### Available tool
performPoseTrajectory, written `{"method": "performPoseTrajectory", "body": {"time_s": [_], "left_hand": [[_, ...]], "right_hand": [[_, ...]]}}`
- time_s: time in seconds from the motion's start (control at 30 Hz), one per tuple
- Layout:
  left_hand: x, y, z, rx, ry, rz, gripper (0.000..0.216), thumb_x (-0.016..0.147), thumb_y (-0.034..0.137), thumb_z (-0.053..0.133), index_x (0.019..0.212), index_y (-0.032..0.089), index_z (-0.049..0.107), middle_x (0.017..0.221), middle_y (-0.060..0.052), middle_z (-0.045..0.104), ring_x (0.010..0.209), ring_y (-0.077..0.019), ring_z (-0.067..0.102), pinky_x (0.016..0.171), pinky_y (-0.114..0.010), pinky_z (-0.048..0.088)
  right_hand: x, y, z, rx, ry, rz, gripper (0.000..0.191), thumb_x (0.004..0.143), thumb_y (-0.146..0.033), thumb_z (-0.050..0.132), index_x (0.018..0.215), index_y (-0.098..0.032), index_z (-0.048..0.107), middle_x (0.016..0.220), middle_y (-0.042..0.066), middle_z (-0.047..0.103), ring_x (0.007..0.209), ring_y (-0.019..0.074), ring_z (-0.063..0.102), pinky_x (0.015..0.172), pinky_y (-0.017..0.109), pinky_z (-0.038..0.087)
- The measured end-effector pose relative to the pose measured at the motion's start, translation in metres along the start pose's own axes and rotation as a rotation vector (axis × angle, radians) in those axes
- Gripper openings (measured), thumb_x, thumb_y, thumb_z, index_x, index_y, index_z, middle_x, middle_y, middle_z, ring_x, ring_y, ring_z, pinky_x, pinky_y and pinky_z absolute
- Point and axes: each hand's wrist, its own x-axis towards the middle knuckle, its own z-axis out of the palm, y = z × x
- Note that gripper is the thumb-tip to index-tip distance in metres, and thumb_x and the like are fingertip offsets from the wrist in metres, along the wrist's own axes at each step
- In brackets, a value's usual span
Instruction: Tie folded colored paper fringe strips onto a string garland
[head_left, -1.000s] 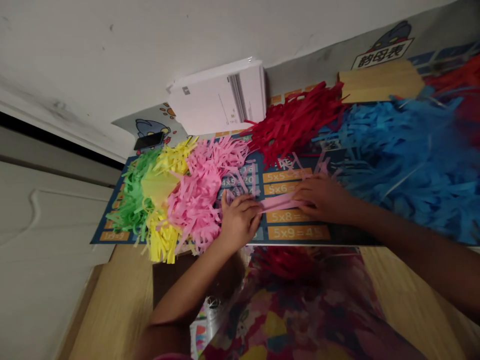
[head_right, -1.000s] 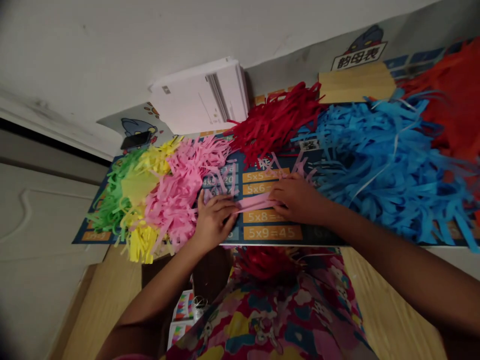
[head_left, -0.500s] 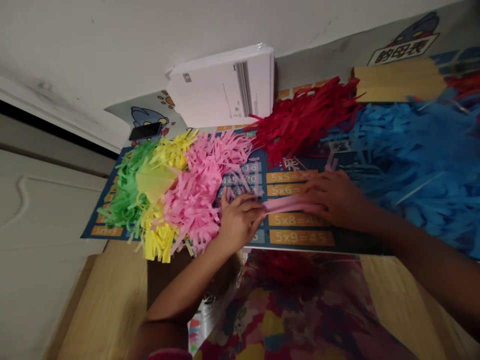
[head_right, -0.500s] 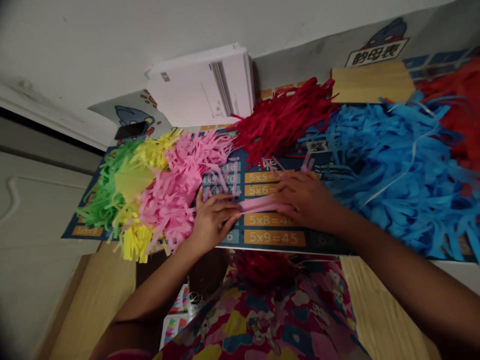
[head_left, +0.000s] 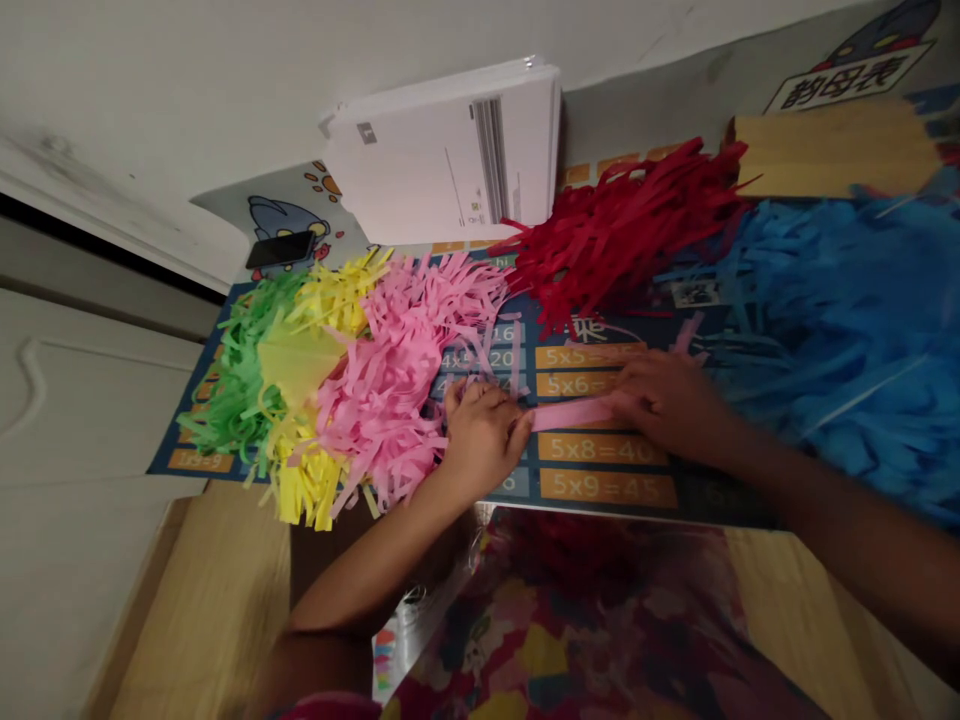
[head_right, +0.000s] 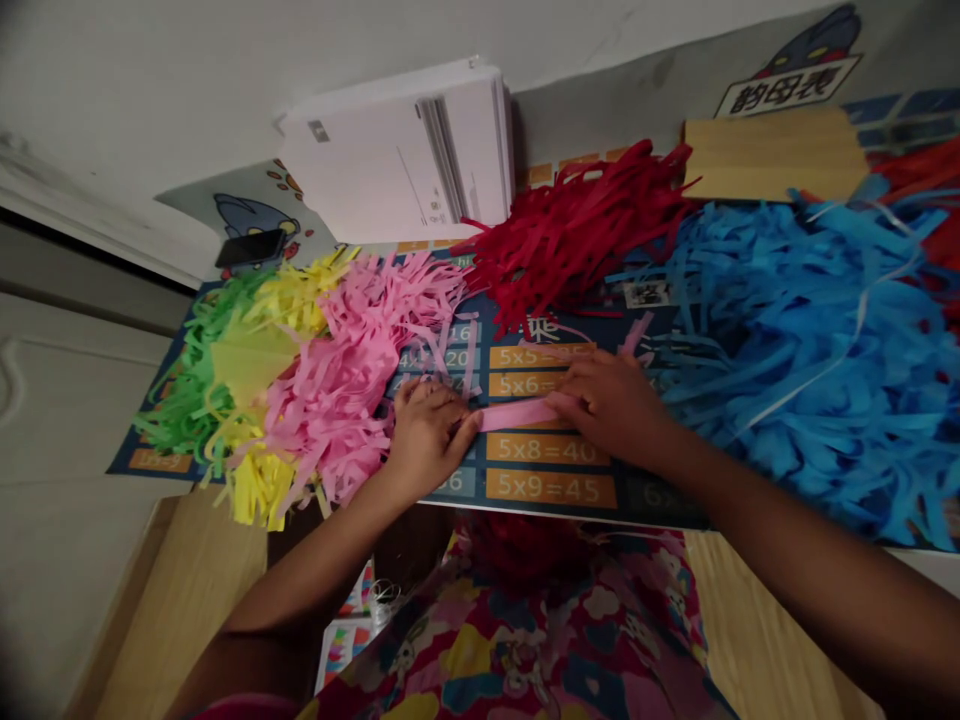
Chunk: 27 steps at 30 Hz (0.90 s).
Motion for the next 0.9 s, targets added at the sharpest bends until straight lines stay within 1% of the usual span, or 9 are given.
{"method": "performPoseTrajectory", "body": {"time_s": [0.17, 0.4, 0.47, 0.53, 0.63, 0.7, 0.77, 0.83, 0.9], "left_hand": [[0.002, 0.000, 0.004, 0.069, 0.028, -0.005, 0.034, 0.095, 0.035, 0.055, 0.067, 0.019, 0.066, 0.078, -0.004, 0.069, 0.091, -0.0235, 0.060, 0.101, -0.050, 0.033], [0.003, -0.002, 0.006, 0.065, 0.022, 0.001, 0.033, 0.094, 0.036, 0.057, 0.066, 0.019, 0.065, 0.077, -0.004, 0.068, 0.089, -0.0235, 0.059, 0.098, -0.050, 0.034], [0.004, -0.003, 0.004, 0.082, 0.022, -0.003, 0.026, 0.093, 0.037, 0.061, 0.074, 0.019, 0.067, 0.082, -0.005, 0.069, 0.092, -0.0245, 0.059, 0.098, -0.050, 0.035], [0.005, -0.003, 0.001, 0.126, 0.050, 0.042, 0.016, 0.092, 0.036, 0.064, 0.093, 0.021, 0.070, 0.094, -0.006, 0.071, 0.098, -0.0261, 0.058, 0.098, -0.050, 0.036], [0.006, 0.002, -0.004, 0.239, 0.044, 0.280, 0.015, 0.096, 0.025, 0.060, 0.107, 0.025, 0.069, 0.103, -0.003, 0.071, 0.105, -0.0248, 0.057, 0.103, -0.050, 0.034], [0.006, 0.007, -0.008, 0.330, 0.001, 0.442, 0.017, 0.099, 0.019, 0.053, 0.103, 0.025, 0.069, 0.096, -0.001, 0.071, 0.102, -0.0227, 0.057, 0.107, -0.050, 0.033], [0.007, 0.014, -0.012, 0.410, -0.026, 0.505, 0.020, 0.100, 0.019, 0.049, 0.097, 0.022, 0.069, 0.089, -0.001, 0.070, 0.099, -0.0230, 0.057, 0.111, -0.052, 0.032], [0.009, 0.020, -0.013, 0.460, -0.042, 0.512, 0.024, 0.100, 0.021, 0.048, 0.089, 0.019, 0.069, 0.083, -0.003, 0.068, 0.099, -0.0243, 0.057, 0.115, -0.056, 0.028], [0.012, 0.024, -0.013, 0.482, -0.060, 0.502, 0.026, 0.098, 0.023, 0.049, 0.081, 0.019, 0.069, 0.076, -0.003, 0.065, 0.096, -0.0250, 0.057, 0.118, -0.061, 0.024]], "right_hand": [[0.004, -0.003, 0.003, -0.085, 0.016, 0.031, 0.037, 0.098, -0.038, 0.050, 0.073, -0.020, 0.071, 0.081, 0.005, 0.072, 0.086, 0.0238, 0.061, 0.079, 0.037, 0.035], [0.006, -0.005, 0.003, -0.084, 0.009, 0.023, 0.038, 0.097, -0.039, 0.049, 0.071, -0.021, 0.070, 0.080, 0.006, 0.072, 0.087, 0.0237, 0.062, 0.078, 0.037, 0.035], [0.006, -0.001, 0.003, -0.089, 0.000, 0.030, 0.037, 0.095, -0.040, 0.052, 0.067, -0.020, 0.066, 0.082, 0.006, 0.072, 0.085, 0.0234, 0.061, 0.078, 0.037, 0.036], [0.005, 0.004, 0.001, -0.090, -0.003, 0.073, 0.032, 0.090, -0.042, 0.058, 0.067, -0.020, 0.062, 0.082, 0.006, 0.071, 0.079, 0.0233, 0.061, 0.077, 0.038, 0.037], [0.000, 0.003, -0.010, -0.123, 0.118, 0.133, 0.022, 0.084, -0.041, 0.063, 0.086, -0.019, 0.066, 0.091, 0.009, 0.072, 0.081, 0.0262, 0.062, 0.074, 0.039, 0.037], [-0.004, -0.007, -0.019, -0.180, 0.187, 0.011, 0.023, 0.087, -0.035, 0.061, 0.102, -0.020, 0.067, 0.106, 0.011, 0.072, 0.096, 0.0289, 0.063, 0.081, 0.042, 0.037], [-0.006, -0.020, -0.024, -0.248, 0.120, -0.214, 0.016, 0.093, -0.027, 0.055, 0.102, -0.022, 0.068, 0.113, 0.008, 0.072, 0.107, 0.0278, 0.061, 0.092, 0.045, 0.033], [-0.003, -0.030, -0.023, -0.318, -0.015, -0.387, 0.020, 0.096, -0.021, 0.049, 0.090, -0.021, 0.068, 0.102, 0.007, 0.074, 0.102, 0.0247, 0.061, 0.096, 0.045, 0.030], [0.003, -0.032, -0.020, -0.377, -0.110, -0.449, 0.024, 0.097, -0.018, 0.046, 0.084, -0.019, 0.067, 0.089, 0.007, 0.072, 0.090, 0.0221, 0.060, 0.093, 0.044, 0.030]]}}
